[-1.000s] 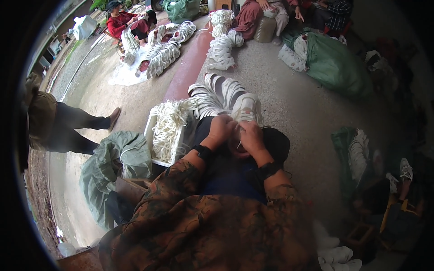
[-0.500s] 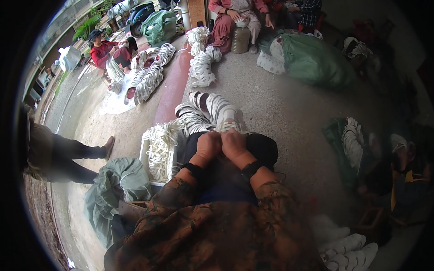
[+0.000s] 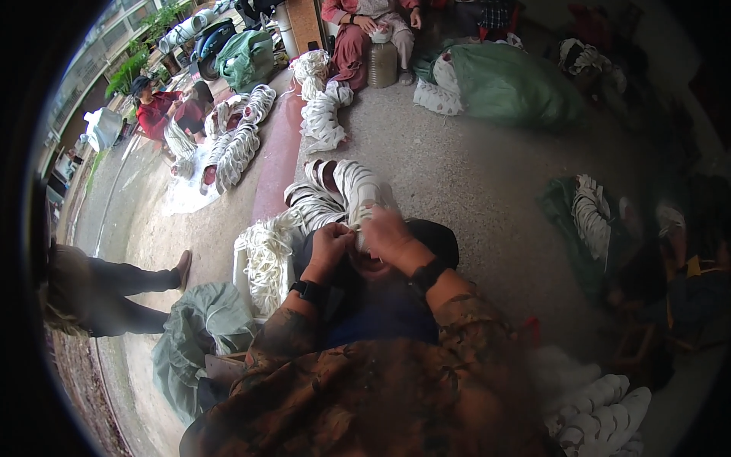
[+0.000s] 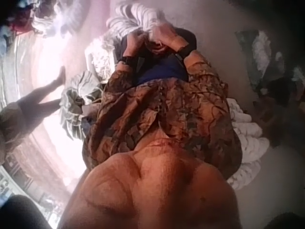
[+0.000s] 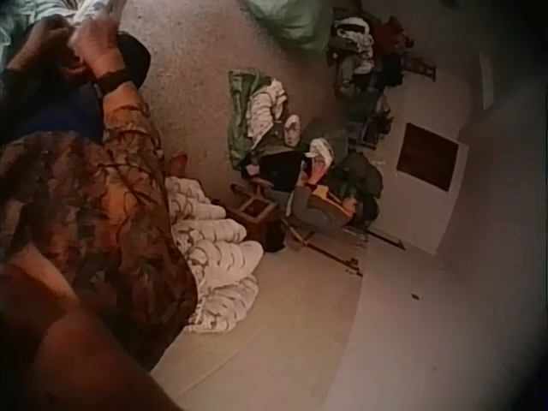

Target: Lacing multiple pairs of white athletic shoes in a manufacturing environment.

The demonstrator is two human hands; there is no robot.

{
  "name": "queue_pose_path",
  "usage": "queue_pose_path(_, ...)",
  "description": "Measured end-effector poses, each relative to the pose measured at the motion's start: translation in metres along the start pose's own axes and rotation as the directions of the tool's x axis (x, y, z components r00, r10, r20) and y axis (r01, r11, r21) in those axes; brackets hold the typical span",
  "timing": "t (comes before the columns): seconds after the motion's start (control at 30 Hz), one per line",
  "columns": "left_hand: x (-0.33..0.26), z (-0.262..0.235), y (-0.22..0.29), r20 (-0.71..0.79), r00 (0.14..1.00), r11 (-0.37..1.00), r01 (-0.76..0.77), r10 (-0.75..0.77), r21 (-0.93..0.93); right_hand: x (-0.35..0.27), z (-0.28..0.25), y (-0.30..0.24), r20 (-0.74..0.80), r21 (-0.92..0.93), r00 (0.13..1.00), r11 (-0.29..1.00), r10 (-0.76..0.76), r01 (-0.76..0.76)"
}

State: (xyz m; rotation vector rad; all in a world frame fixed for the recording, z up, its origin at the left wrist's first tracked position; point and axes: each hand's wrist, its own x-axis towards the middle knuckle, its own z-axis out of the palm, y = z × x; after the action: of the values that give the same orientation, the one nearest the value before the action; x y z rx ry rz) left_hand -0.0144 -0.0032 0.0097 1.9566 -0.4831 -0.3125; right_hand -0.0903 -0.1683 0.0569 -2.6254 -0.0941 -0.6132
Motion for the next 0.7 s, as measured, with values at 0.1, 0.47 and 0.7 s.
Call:
queue_pose_path(0.1, -0.001, -0.001, 0.005, -0.034, 0.999, 1.0, 0.001, -0.002, -0.023, -0.021, -0.053, 0.039, -0.016, -0.255, 0.992, 0.959, 0.123, -0.123)
queue_pose_path(0.47, -0.003, -0.007, 0.024, -0.165, 0.986, 0.963, -0.071, 0.027, -0.261, -0.033, -0.044, 0.025, 0.319, 0.944, 0.892, -0.188, 0.32, -0.27)
queue_pose_path(0.7, 0.018, 0.008, 0.064, 0.248, 0.922, 0.791, -0.383, 0.297, 0.477, -0.043, -0.044, 0.018, 0.382, 0.92, 0.919, 0.048, 0.1, -0.388)
